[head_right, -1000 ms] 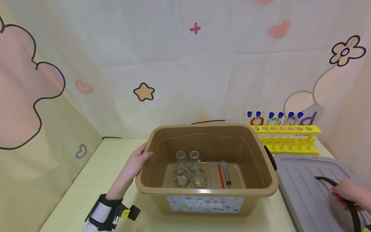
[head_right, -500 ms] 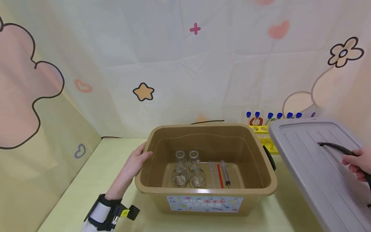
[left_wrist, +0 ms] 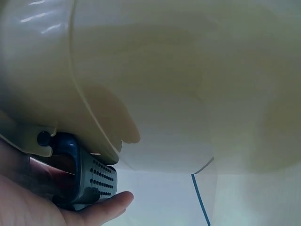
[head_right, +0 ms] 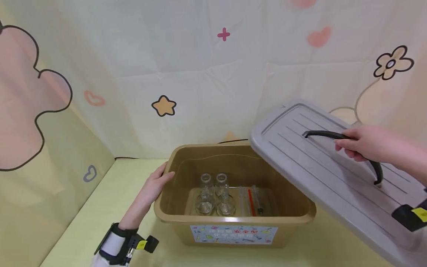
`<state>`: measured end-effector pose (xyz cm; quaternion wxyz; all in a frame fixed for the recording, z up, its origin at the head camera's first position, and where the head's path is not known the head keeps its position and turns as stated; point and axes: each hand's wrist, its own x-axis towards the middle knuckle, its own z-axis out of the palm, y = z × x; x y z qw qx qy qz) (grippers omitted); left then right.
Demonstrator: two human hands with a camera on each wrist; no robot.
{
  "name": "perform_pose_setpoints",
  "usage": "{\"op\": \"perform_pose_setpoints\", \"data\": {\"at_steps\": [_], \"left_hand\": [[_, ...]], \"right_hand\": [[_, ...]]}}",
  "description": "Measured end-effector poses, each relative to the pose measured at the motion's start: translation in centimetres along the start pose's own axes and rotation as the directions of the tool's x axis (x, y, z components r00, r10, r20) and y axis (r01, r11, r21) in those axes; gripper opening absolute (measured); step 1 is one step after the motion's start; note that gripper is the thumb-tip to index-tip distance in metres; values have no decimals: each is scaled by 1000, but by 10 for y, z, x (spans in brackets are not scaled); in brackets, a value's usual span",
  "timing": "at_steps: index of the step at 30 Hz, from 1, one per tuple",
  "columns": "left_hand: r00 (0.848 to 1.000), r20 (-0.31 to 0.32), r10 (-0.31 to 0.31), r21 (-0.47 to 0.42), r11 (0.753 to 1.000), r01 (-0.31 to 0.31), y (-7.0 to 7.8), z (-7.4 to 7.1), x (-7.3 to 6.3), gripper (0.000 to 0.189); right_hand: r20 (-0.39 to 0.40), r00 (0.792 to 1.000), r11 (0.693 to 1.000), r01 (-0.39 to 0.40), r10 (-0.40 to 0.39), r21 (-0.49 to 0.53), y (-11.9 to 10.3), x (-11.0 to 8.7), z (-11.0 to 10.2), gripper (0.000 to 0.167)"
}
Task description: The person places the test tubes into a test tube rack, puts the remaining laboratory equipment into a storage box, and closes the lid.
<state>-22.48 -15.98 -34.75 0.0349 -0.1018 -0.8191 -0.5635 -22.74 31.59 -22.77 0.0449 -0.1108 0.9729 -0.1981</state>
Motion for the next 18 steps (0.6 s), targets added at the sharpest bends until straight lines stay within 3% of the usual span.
{"op": "perform_pose_setpoints", "data": {"at_steps": [7,13,18], "left_hand": [[992,-39,-121,15,992,122,0,-8,-1,56],[987,-40,-156,-4,988,156,-4,-12,-2,57],[983,-41,-177,-18,984,177,-9,-14,-3,58]], "right_hand": [[73,986,985,153,-148,-74,-68,24,9,12],[127,958,960,267,-256,-79,-111,41,23,9],[162,927,923,360,-338,-138,-141,51,35,9]]}}
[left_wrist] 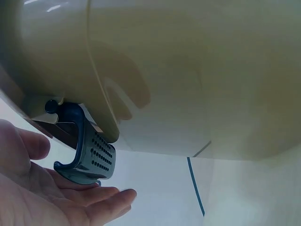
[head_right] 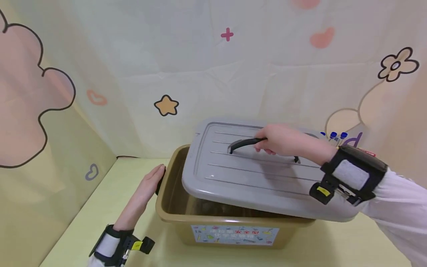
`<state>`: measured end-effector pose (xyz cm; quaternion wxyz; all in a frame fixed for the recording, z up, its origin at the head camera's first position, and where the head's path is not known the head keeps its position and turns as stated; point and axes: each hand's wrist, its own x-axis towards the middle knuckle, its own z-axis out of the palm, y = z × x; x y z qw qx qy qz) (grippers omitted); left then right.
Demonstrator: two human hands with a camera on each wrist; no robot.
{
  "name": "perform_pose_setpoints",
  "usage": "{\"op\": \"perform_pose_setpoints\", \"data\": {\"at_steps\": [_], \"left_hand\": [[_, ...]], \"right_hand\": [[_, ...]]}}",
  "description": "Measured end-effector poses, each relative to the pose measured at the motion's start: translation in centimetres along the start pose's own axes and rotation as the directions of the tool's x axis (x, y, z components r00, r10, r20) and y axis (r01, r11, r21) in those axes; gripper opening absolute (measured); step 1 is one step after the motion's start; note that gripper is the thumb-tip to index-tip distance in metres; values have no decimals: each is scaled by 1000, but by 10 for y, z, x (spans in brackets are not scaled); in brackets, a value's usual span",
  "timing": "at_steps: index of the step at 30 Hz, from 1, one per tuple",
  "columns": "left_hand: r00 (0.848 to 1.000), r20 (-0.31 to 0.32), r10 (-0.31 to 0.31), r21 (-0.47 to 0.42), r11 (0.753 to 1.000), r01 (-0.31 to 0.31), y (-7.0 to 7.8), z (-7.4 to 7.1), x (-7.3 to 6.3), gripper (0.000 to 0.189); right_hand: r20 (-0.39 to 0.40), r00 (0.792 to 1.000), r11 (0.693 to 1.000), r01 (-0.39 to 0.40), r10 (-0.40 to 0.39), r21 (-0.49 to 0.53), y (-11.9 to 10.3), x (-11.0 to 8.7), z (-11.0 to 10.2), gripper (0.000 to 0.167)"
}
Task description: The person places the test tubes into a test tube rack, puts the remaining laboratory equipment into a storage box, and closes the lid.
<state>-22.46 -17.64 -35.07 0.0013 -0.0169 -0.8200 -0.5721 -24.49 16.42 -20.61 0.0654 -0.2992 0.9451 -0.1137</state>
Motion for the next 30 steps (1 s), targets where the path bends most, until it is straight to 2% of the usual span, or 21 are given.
{"op": "perform_pose_setpoints", "data": {"at_steps": [3,8,13,20,24,30], "left_hand": [[1000,10,9,-18,1000,-9,-2,-1,-1,59],[1000,25,13,-54,998,-12,-3,-2,-5,58],[999,23,26,-98,995,-24,-4,-3,-6,56],[998,28,55,-149,987,-50,-7,-4,-6,51],[999,21,48,-161,986,-44,-7,-3,-5,47],[1000,8,22,-133,991,-21,-5,-4,-5,47]], "right_hand": [[21,999,999,41,-41,10,-14,12,5,10],[64,995,994,70,-75,89,-30,28,15,10],[84,991,991,94,-102,95,-41,39,23,10],[115,987,989,101,-114,109,-47,44,29,12],[137,985,989,91,-106,117,-48,45,33,12],[163,983,988,65,-88,141,-51,48,37,12]]}}
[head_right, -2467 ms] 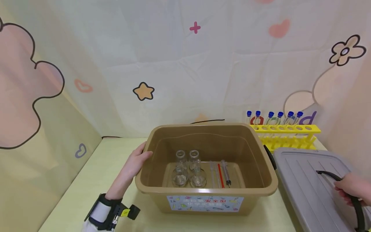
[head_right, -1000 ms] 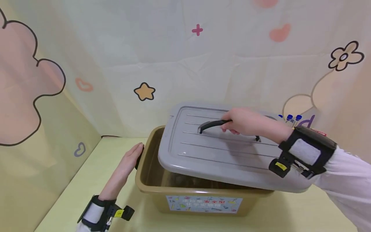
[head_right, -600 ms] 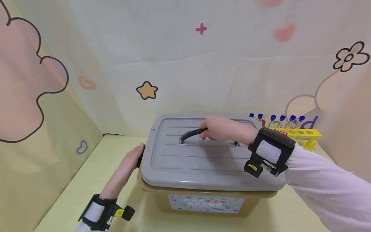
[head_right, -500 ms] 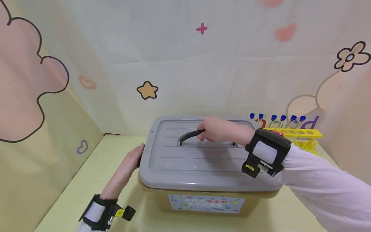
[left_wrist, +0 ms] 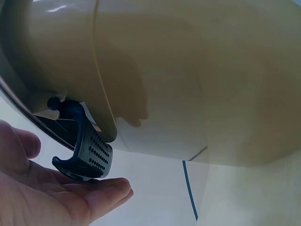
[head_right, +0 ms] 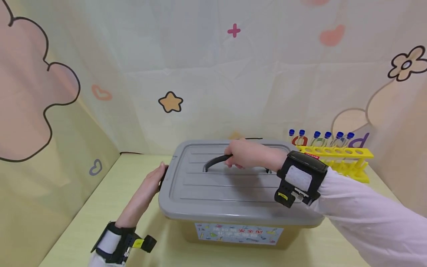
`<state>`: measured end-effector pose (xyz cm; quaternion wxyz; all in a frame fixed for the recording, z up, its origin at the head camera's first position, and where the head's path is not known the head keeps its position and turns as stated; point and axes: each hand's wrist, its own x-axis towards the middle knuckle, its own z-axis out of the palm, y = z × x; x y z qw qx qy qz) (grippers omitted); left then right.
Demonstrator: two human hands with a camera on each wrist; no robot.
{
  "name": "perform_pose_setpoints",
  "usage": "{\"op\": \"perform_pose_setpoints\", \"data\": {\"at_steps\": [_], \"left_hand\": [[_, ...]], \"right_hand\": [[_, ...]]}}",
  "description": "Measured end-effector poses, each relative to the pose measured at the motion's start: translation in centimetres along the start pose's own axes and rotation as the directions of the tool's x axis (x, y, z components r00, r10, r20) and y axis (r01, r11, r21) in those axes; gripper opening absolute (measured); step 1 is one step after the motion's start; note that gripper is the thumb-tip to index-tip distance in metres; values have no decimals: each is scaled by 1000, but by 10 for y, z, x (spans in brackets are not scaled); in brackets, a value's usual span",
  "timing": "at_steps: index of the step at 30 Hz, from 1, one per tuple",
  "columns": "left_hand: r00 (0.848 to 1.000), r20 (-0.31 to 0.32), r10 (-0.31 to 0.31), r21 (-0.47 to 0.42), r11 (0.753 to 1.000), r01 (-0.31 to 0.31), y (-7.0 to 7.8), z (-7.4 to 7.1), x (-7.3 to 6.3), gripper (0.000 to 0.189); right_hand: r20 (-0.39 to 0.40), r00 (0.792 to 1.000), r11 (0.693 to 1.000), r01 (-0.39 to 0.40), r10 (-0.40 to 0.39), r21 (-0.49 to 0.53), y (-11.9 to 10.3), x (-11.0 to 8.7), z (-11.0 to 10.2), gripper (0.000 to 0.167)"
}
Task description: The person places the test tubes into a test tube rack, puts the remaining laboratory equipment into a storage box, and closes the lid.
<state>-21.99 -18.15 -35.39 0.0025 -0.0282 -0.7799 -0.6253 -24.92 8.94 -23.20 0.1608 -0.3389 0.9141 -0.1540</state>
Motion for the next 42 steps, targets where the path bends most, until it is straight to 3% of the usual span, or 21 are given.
{"op": "perform_pose_setpoints", "data": {"at_steps": [8,15,21,30,37,42], "left_hand": [[1000,14,13,29,999,-14,3,3,0,44],[999,28,-23,38,999,22,4,7,2,59],[999,36,7,15,1000,-7,4,8,1,47],[998,46,31,-4,1000,-31,1,9,1,37],[999,43,31,-5,1000,-31,2,9,1,38],[999,45,5,-7,1000,-5,3,10,0,44]], "right_hand": [[8,1000,1000,4,-4,-5,-1,2,3,13],[-10,1000,1000,17,-17,-11,-1,1,5,13],[-28,999,1000,20,-21,-22,5,4,7,13],[-216,976,999,-35,31,-16,27,20,6,14],[-247,968,995,7,-32,-102,39,31,11,9],[-257,966,993,-2,-28,-118,41,33,17,12]]}}
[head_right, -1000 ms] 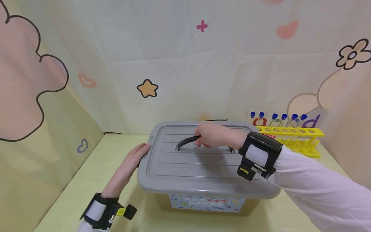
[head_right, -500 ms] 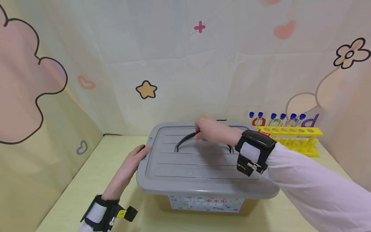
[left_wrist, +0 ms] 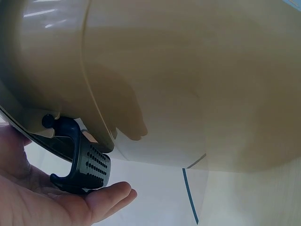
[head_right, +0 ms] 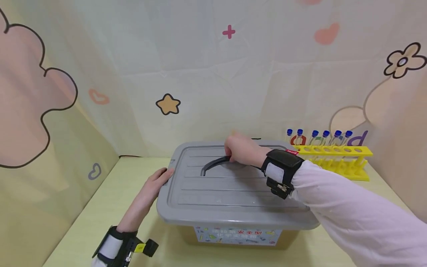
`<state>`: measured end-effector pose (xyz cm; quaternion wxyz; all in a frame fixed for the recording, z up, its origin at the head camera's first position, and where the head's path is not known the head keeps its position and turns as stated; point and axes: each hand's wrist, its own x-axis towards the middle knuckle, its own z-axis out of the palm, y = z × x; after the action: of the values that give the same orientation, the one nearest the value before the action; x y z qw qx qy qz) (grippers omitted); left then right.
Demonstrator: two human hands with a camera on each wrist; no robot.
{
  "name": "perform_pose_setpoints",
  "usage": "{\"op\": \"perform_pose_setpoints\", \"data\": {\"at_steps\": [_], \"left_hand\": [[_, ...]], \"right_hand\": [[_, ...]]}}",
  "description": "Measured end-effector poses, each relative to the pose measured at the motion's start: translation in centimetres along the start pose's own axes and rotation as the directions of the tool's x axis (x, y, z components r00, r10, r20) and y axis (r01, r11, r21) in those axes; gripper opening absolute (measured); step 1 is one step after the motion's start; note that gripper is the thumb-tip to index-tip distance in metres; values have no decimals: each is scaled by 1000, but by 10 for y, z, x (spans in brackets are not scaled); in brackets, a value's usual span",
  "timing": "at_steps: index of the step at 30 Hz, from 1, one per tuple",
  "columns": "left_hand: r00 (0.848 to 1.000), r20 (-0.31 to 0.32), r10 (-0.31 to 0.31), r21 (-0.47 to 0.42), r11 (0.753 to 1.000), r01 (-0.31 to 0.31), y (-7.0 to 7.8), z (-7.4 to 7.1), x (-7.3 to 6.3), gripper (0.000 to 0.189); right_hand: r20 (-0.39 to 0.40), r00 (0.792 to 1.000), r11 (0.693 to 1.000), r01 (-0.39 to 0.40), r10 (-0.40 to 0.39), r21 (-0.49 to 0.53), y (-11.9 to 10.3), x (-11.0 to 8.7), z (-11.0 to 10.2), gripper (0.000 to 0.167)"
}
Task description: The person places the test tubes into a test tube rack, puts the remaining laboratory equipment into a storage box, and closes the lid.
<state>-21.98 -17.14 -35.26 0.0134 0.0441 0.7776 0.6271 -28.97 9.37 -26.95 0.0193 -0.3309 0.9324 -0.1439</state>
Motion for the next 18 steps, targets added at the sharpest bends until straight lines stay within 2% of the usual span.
{"op": "perform_pose_setpoints", "data": {"at_steps": [4,7,10,14,18], "left_hand": [[1000,-12,-20,8,1000,20,-1,0,0,57],[1000,-16,-20,9,1000,20,-1,0,0,58],[1000,-9,-13,1,1000,13,-2,0,1,53],[1000,-10,-12,5,1000,12,-2,1,1,55],[1000,-6,-7,8,1000,7,-2,0,0,49]], "right_hand": [[16,1000,999,-3,3,40,-2,-3,-2,11],[18,1000,997,14,-15,81,-1,-8,-10,5],[-17,1000,991,4,-2,134,6,-19,-21,3],[-71,990,979,-104,118,178,28,-42,-39,21],[-79,957,943,-257,279,213,62,-71,-44,49]]}}
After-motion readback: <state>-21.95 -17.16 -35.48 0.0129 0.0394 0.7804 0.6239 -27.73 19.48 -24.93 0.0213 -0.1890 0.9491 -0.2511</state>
